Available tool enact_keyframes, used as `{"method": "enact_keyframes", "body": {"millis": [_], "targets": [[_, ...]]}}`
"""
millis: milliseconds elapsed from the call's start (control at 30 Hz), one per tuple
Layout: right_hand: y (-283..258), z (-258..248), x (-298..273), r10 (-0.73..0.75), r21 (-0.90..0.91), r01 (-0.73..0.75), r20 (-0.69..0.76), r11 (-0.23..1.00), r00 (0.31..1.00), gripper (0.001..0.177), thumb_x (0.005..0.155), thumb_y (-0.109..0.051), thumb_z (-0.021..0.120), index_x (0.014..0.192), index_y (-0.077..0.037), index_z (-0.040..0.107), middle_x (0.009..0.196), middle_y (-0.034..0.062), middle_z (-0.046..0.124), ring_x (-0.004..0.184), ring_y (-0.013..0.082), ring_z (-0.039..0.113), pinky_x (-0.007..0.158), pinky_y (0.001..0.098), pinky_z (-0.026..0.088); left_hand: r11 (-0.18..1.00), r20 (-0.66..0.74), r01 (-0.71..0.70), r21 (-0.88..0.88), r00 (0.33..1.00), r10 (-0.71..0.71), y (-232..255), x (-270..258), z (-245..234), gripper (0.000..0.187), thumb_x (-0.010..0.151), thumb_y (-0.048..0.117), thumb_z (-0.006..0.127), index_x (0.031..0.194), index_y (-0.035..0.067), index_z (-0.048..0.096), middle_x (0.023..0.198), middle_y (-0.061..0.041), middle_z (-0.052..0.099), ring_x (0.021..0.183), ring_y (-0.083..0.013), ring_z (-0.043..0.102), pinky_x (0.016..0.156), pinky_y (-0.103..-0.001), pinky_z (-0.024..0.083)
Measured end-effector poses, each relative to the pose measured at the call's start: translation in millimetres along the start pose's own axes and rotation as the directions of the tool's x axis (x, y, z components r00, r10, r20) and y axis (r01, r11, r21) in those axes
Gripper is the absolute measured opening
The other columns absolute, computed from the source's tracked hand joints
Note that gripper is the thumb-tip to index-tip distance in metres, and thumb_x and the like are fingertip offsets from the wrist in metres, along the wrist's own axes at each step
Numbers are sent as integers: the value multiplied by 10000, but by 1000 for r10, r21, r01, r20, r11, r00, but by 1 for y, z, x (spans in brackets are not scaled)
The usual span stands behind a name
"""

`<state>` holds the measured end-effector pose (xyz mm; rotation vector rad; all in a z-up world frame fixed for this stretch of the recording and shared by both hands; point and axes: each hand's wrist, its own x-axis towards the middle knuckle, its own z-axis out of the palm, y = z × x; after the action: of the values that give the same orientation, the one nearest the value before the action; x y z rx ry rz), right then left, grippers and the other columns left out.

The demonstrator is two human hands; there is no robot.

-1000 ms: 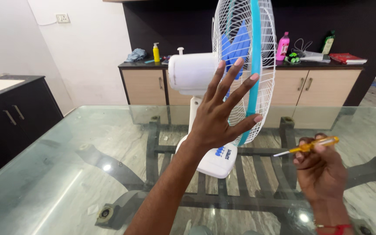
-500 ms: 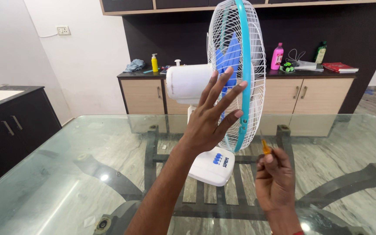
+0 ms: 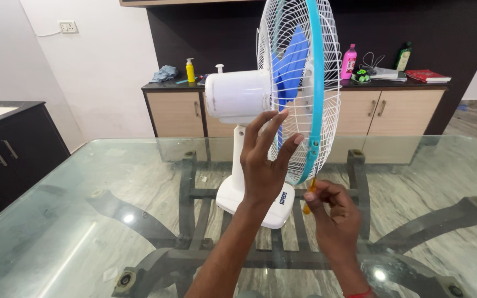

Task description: The person uses a screwdriver to loosen screws on the front grill of a table fan, then removes the grill. They proceed to unscrew the central nut holding the fan blades and remove the blades from the motor shaft.

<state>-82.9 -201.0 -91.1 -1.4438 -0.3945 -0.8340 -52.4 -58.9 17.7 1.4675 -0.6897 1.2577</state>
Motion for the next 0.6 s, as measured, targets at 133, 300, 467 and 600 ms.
{"method": "enact_keyframes", "body": {"millis": [133, 300, 467, 600], "targets": [[-7, -2, 10, 133, -42, -131, 63, 991, 989, 266, 885, -17, 743, 1147, 19, 715, 1037, 67, 757, 946, 123, 722, 843, 283, 605, 999, 70, -26, -23, 997, 27, 2, 0, -7, 479, 981, 265, 770, 1426, 160, 627, 1426, -131, 600, 1328, -293, 639, 1061, -417, 579], [-28, -13, 35, 17, -182, 6, 125, 983, 992, 242, 880, 0, 736, 1121, 19, 753, 1018, 94, 777, 904, 136, 741, 798, 274, 621, 999, 127, -34, 24, 991, 30, 4, 1, -9, 457, 1045, 302, 675, 1458, 134, 579, 1462, -194, 554, 1379, -357, 584, 1084, -461, 550], [-50, -25, 49, 83, -376, -16, 164, 926, 983, 223, 864, 6, 751, 1086, 7, 774, 943, 90, 797, 852, 136, 751, 733, 282, 617, 998, 178, 22, 59, 984, -32, -4, -5, -13, 488, 1092, 409, 567, 1482, 116, 554, 1458, -211, 561, 1372, -376, 605, 1090, -485, 554], [-56, -20, 47, 74, -360, -12, 159, 933, 984, 208, 877, 2, 744, 1082, 9, 778, 931, 89, 798, 844, 134, 745, 733, 276, 616, 997, 255, -29, 67, 967, 11, -11, -9, -16, 623, 1079, 479, 570, 1571, 125, 423, 1527, -273, 458, 1420, -457, 540, 1102, -543, 543]]}}
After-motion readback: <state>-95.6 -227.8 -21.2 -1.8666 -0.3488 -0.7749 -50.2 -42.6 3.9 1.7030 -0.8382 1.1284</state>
